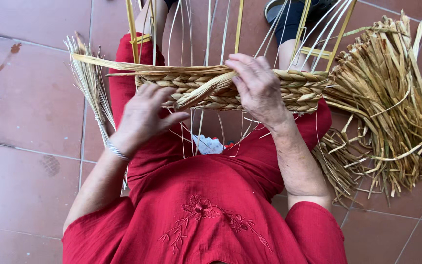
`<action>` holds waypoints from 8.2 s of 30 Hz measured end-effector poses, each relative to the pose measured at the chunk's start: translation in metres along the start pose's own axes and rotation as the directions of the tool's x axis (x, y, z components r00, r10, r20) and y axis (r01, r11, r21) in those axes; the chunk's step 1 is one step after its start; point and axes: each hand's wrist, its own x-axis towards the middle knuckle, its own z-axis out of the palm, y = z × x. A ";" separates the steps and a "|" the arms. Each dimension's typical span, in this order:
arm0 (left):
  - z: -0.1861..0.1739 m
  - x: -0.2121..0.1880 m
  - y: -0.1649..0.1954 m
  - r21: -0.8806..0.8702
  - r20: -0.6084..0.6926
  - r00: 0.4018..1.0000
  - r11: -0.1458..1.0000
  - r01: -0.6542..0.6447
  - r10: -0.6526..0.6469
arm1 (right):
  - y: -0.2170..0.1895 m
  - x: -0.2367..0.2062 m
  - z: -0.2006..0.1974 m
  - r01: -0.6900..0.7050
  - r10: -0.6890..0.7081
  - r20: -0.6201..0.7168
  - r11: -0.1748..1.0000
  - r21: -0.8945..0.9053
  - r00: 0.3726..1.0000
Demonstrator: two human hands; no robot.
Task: The person sits on a tiled floor and weaves dried palm or grass strands around a bamboo frame to form a basket, braiding the strands over and under the frame spokes. They occasionally pull new strands from a pile beside them and use scissors to trim the woven material.
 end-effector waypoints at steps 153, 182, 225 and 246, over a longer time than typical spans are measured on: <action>0.075 0.133 -0.021 -0.157 -0.140 0.979 0.979 0.128 -0.150 | 0.003 0.031 0.030 -0.285 0.252 0.170 0.935 0.212 0.953; -0.002 0.018 -0.031 0.367 -0.032 0.997 0.929 -0.050 0.066 | -0.017 0.019 0.064 -0.117 0.122 -0.211 0.993 0.036 0.970; 0.033 0.075 -0.042 -0.616 0.093 0.925 0.709 0.344 -0.368 | -0.004 0.044 0.051 -0.191 0.166 0.141 0.962 0.195 0.976; 0.029 0.057 -0.021 -0.322 -0.143 0.990 0.945 -0.052 0.006 | 0.006 0.052 0.064 -0.159 0.142 0.150 0.982 0.107 0.978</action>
